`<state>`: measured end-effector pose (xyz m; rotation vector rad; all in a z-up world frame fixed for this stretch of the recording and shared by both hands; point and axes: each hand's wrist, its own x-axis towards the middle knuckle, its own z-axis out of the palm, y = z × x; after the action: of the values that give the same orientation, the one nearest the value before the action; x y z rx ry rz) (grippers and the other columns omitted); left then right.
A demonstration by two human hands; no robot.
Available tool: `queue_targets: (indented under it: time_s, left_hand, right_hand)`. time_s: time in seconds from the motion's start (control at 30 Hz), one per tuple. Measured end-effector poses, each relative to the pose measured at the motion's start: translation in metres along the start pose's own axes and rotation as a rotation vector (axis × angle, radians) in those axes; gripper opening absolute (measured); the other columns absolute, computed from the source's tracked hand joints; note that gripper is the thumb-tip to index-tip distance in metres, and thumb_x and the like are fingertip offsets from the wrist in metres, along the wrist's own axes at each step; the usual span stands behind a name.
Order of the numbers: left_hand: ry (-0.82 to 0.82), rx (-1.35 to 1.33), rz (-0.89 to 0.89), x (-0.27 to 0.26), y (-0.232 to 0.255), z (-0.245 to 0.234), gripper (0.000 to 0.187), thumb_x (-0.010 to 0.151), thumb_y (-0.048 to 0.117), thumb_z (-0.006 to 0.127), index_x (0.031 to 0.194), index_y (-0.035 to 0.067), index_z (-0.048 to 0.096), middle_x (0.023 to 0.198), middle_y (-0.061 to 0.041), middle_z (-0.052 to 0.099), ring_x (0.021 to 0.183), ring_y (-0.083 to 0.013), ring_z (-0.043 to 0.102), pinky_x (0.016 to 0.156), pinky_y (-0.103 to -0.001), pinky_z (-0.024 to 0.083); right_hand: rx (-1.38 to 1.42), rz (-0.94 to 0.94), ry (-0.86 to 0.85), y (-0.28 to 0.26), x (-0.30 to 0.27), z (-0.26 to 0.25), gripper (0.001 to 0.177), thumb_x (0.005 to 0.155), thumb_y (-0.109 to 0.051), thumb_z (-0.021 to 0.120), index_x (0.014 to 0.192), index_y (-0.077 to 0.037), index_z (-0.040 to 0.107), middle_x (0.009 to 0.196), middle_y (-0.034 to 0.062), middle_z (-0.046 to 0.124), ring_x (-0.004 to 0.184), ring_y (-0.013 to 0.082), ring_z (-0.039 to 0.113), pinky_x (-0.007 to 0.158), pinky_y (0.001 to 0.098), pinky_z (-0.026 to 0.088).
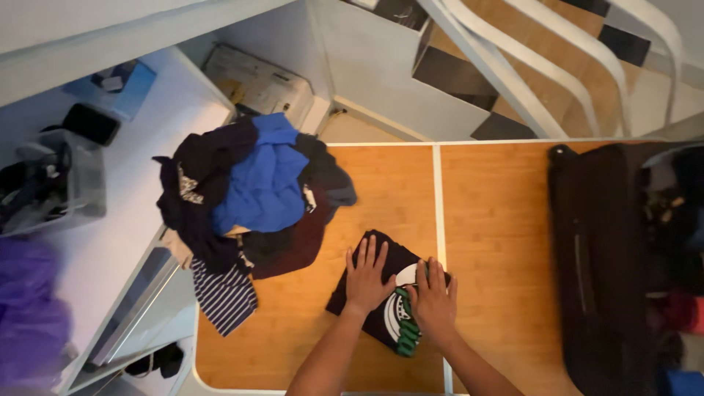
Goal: The person folds a shirt on a wooden surface by bringing the sides together and smoothing it by hand, then places the folded item into an open suitcase already containing other folded garments.
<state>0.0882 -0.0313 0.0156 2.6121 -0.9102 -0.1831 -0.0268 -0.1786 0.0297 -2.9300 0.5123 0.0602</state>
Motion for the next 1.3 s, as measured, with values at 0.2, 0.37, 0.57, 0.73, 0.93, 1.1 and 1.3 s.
queue_targets:
  time_s: [0.2, 0.37, 0.57, 0.73, 0.93, 1.1, 1.3]
  left_hand:
    - [-0.164, 0.001, -0.028, 0.034, 0.051, 0.017, 0.093, 0.077, 0.034, 0.068, 0.159, 0.012, 0.032, 0.169, -0.016, 0.018, 0.156, -0.0353, 0.014, 0.121, -0.062, 0.007]
    - [-0.313, -0.035, 0.128, 0.037, 0.074, 0.024, 0.092, 0.079, 0.030, 0.069, 0.160, 0.012, 0.030, 0.170, -0.014, 0.015, 0.157, -0.0341, 0.009, 0.122, -0.062, 0.005]
    - [-0.024, 0.361, 0.372, 0.004, 0.075, 0.053, 0.083, 0.085, 0.026, 0.071, 0.160, 0.013, 0.037, 0.168, -0.013, 0.027, 0.158, -0.0281, 0.022, 0.126, -0.054, 0.015]
    - [-0.012, -0.044, 0.212, -0.060, 0.067, 0.021, 0.073, 0.093, 0.034, 0.070, 0.152, 0.002, 0.043, 0.165, -0.023, 0.029, 0.154, -0.0343, 0.026, 0.122, -0.053, 0.019]
    - [-0.265, -0.096, 0.221, -0.136, 0.027, 0.000, 0.075, 0.081, 0.030, 0.074, 0.147, 0.004, 0.048, 0.161, -0.021, 0.032, 0.151, -0.0348, 0.028, 0.118, -0.055, 0.020]
    - [0.059, 0.178, 0.331, -0.155, 0.000, 0.049, 0.057, 0.087, 0.019, 0.071, 0.143, 0.015, 0.058, 0.158, -0.016, 0.046, 0.146, -0.0270, 0.042, 0.118, -0.050, 0.030]
    - [-0.162, -0.130, 0.179, -0.155, 0.022, 0.005, 0.047, 0.081, 0.011, 0.070, 0.128, 0.009, 0.064, 0.128, -0.012, 0.068, 0.113, -0.0322, 0.066, 0.099, -0.043, 0.047]
  right_hand:
    - [-0.031, 0.046, 0.006, 0.023, -0.034, -0.001, 0.072, 0.094, -0.046, 0.055, 0.150, -0.004, 0.040, 0.156, 0.0204, 0.038, 0.142, 0.0351, 0.038, 0.115, 0.0557, 0.028]
    - [0.056, 0.128, -0.034, 0.025, -0.074, 0.006, 0.078, 0.092, -0.049, 0.058, 0.148, 0.002, 0.039, 0.155, 0.0258, 0.038, 0.139, 0.0401, 0.040, 0.115, 0.0524, 0.030]
    - [0.153, 0.023, -0.088, 0.038, -0.123, 0.018, 0.084, 0.086, -0.051, 0.064, 0.152, -0.006, 0.038, 0.158, 0.0301, 0.031, 0.140, 0.0450, 0.032, 0.115, 0.0575, 0.021]
    - [0.087, -0.077, -0.280, 0.046, -0.138, 0.019, 0.097, 0.075, -0.042, 0.074, 0.161, -0.017, 0.035, 0.163, 0.0233, 0.025, 0.150, 0.0441, 0.025, 0.116, 0.0597, 0.016]
    - [-0.023, -0.459, -0.033, 0.053, -0.128, 0.025, 0.075, 0.080, -0.017, 0.065, 0.151, -0.017, 0.041, 0.158, 0.0164, 0.035, 0.147, 0.0327, 0.032, 0.116, 0.0568, 0.025]
    - [0.070, -0.573, -0.030, 0.039, -0.107, 0.029, 0.064, 0.083, -0.013, 0.062, 0.145, -0.013, 0.050, 0.149, 0.0160, 0.048, 0.140, 0.0325, 0.042, 0.111, 0.0538, 0.031]
    - [0.286, -0.401, -0.143, 0.026, -0.106, -0.025, 0.046, 0.078, -0.014, 0.072, 0.123, -0.012, 0.065, 0.119, 0.0098, 0.071, 0.112, 0.0306, 0.065, 0.097, 0.0433, 0.049]
